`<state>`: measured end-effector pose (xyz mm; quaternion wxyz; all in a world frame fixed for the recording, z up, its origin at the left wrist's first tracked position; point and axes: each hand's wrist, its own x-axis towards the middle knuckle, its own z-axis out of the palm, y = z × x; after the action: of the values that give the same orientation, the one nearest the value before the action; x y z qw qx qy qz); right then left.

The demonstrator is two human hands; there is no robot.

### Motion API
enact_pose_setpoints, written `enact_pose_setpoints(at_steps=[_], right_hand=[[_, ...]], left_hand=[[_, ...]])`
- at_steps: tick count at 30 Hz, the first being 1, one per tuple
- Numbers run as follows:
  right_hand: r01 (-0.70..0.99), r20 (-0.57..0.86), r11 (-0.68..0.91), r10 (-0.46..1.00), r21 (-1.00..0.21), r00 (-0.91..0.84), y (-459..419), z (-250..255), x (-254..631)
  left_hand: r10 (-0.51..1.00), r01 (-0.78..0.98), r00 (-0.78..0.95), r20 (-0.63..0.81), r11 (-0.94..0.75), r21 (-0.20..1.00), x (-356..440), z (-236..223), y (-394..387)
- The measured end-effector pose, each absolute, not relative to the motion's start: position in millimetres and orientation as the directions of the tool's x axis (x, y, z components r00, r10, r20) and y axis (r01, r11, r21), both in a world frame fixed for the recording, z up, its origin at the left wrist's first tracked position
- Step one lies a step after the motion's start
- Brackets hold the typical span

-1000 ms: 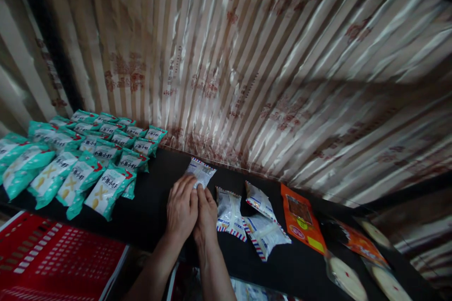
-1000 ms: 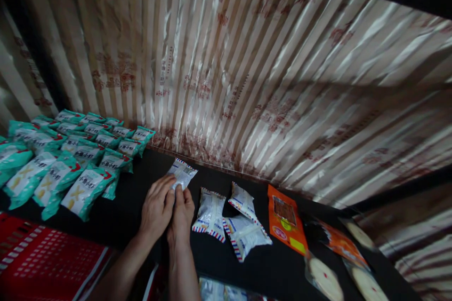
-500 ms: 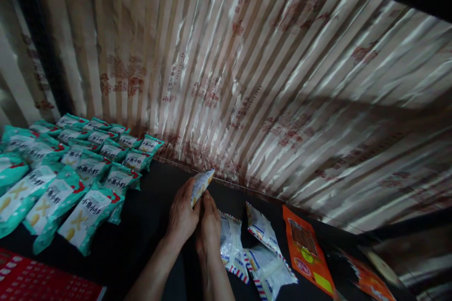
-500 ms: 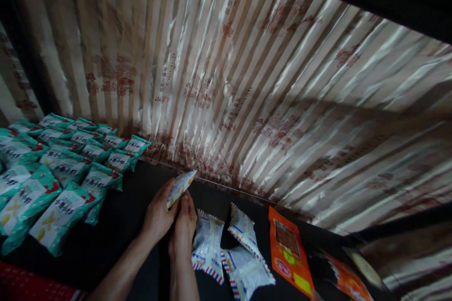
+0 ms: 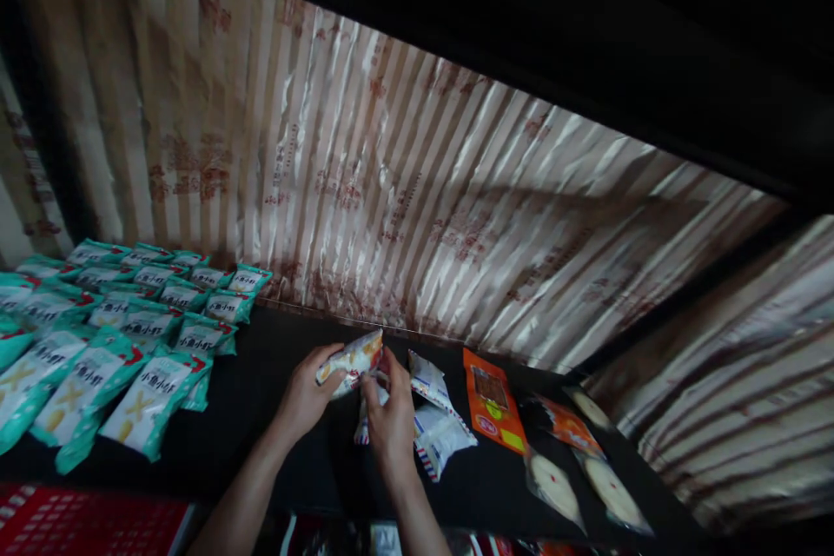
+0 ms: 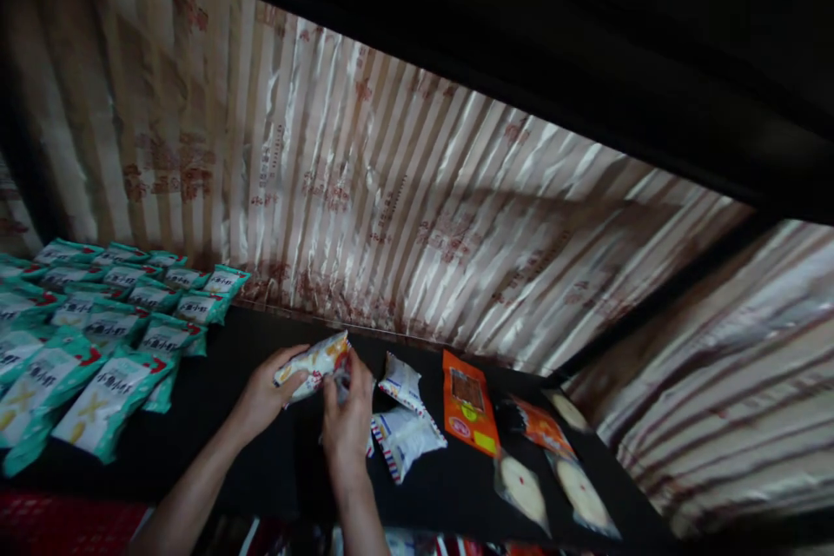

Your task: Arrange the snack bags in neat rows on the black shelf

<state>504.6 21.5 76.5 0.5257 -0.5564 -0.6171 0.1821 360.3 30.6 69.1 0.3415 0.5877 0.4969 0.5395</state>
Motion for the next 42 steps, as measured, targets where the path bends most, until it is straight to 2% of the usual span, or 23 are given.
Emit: enact_pose_setpoints(at_steps=[2,4,6,8,12,15,20,29,37,42], right_hand=[[0.667,0.570,0.372,0.816,-0.645,0.095,3,86,516],[0.767,0.624,0.432,0.780,-0.474,-0.054,-16,96,526],[0.796,0.608,0.501,0.763,-0.341,-0.220,-34,105,533],[0.783,0.556,0.559,0.756,-0.273,-0.346,-52,113,538],[0.719,0.469,0.623,0.757,-0.307,-0.456,-83,121,539],[0.706,0.446,0.612,0.775,-0.355,-0.448,-101,121,540],[0.715,0.420,0.596,0.791,-0.367,-0.444,-129,118,553],[0.687,0.440,0.583,0.803,-0.435,-0.403,-162,120,570],[0.744,0.403,0.552,0.820,-0.375,-0.406,-175,104,576],[0.740,0.385,0.552,0.825,-0.384,-0.414,-176,99,574]], left_hand=[[0.963,0.260,-0.023,0.269,-0.254,0.932,360,78,8],[0.969,0.328,0.037,0.244,-0.242,0.913,357,90,-15],[0.968,0.390,0.116,0.222,-0.250,0.886,353,103,-36],[0.957,0.431,0.198,0.214,-0.281,0.858,347,115,-53],[0.916,0.455,0.316,0.246,-0.374,0.808,339,129,-81],[0.912,0.474,0.325,0.251,-0.387,0.791,340,131,-99],[0.900,0.469,0.373,0.228,-0.395,0.790,352,128,-123],[0.878,0.472,0.424,0.221,-0.423,0.774,369,123,-144],[0.847,0.457,0.501,0.177,-0.433,0.777,373,111,-147],[0.851,0.466,0.497,0.169,-0.426,0.776,371,105,-149]])
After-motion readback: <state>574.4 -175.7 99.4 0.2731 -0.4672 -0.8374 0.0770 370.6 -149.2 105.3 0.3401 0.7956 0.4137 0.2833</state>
